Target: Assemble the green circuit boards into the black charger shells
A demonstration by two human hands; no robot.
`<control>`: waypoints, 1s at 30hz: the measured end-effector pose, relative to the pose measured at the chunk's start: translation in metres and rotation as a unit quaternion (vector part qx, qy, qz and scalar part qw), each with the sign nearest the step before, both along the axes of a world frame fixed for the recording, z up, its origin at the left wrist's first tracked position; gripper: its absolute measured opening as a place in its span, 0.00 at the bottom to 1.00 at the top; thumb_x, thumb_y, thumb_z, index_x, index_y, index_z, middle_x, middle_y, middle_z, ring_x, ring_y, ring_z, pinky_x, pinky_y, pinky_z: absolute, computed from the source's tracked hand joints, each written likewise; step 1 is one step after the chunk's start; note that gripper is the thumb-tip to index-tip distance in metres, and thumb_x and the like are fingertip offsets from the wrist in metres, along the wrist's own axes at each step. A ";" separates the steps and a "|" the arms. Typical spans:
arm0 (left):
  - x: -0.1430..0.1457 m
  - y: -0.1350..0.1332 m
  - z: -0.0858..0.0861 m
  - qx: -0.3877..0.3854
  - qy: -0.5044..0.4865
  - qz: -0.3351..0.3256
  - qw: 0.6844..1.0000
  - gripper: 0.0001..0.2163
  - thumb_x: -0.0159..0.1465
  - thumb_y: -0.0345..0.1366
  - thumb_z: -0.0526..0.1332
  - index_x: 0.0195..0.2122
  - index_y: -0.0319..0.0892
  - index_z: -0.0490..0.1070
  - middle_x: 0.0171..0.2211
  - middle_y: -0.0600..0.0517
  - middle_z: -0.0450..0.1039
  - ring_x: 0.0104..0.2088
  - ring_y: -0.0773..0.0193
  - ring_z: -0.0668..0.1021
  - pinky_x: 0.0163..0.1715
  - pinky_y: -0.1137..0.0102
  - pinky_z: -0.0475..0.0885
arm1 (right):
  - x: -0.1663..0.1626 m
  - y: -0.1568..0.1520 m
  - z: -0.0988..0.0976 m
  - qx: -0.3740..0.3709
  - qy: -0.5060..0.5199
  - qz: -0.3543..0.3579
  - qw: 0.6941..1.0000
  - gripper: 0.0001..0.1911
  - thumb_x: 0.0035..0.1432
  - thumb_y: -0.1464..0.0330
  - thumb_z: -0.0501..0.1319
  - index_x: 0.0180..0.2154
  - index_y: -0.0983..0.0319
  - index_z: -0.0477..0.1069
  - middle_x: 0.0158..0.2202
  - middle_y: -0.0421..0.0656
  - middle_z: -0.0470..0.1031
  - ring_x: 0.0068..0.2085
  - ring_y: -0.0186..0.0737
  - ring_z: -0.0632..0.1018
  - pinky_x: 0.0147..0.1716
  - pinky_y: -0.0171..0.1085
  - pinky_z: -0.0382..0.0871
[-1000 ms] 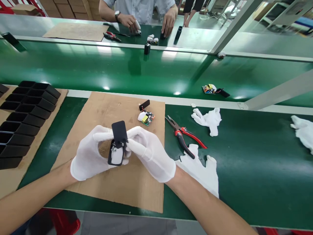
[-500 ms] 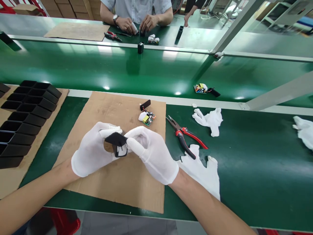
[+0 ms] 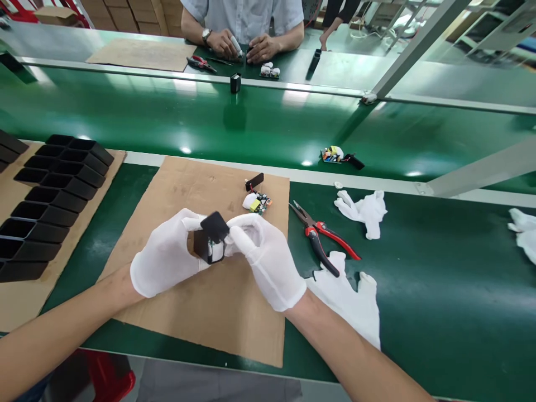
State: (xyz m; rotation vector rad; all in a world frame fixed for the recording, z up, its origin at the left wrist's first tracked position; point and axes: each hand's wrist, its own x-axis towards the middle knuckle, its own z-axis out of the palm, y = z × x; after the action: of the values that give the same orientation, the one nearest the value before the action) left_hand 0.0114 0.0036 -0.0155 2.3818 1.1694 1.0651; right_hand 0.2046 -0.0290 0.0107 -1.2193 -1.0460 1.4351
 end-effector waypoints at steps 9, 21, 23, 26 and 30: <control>-0.003 -0.001 -0.004 0.064 0.051 0.086 0.993 0.16 0.57 0.35 0.69 0.47 0.47 0.76 0.34 0.53 0.71 0.30 0.60 0.79 0.29 0.67 0.74 | -0.010 -0.012 0.002 0.200 -0.291 -0.026 0.935 0.03 0.63 0.71 0.63 0.37 0.58 0.75 0.28 0.37 0.78 0.27 0.34 0.78 0.31 0.36 0.73; -0.020 0.033 0.004 -0.113 -0.039 0.144 0.982 0.21 0.53 0.34 0.78 0.47 0.46 0.76 0.41 0.50 0.76 0.41 0.54 0.81 0.39 0.61 0.78 | 0.040 0.019 0.020 0.223 -0.630 -0.057 0.741 0.13 0.64 0.61 0.65 0.27 0.58 0.75 0.30 0.44 0.78 0.31 0.43 0.75 0.39 0.44 0.65; -0.020 0.032 0.003 -0.104 -0.049 0.142 0.983 0.22 0.53 0.34 0.78 0.47 0.46 0.76 0.41 0.50 0.76 0.41 0.53 0.81 0.40 0.59 0.79 | 0.064 0.018 0.035 0.156 -0.660 -0.095 0.729 0.17 0.64 0.59 0.66 0.24 0.57 0.72 0.26 0.41 0.76 0.28 0.43 0.75 0.39 0.45 0.65; -0.018 0.027 0.001 -0.077 -0.033 0.137 0.987 0.24 0.51 0.33 0.79 0.49 0.47 0.76 0.42 0.49 0.75 0.40 0.52 0.82 0.40 0.58 0.80 | 0.095 0.002 0.045 0.016 -0.715 -0.026 0.698 0.20 0.59 0.52 0.70 0.22 0.56 0.71 0.20 0.40 0.72 0.21 0.41 0.71 0.30 0.42 0.62; -0.013 0.020 -0.003 0.002 -0.035 0.110 0.993 0.21 0.55 0.33 0.75 0.49 0.48 0.75 0.41 0.51 0.74 0.38 0.56 0.82 0.38 0.64 0.80 | 0.100 -0.025 0.026 -0.068 -0.779 -0.006 0.623 0.15 0.61 0.56 0.68 0.27 0.56 0.71 0.19 0.40 0.71 0.18 0.41 0.69 0.23 0.40 0.54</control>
State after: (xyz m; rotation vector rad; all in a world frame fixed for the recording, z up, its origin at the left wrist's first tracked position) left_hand -0.0017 0.0233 -0.0189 2.2376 1.4316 1.2086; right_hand 0.3047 -0.0539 0.0370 -2.6362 -1.9477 0.0093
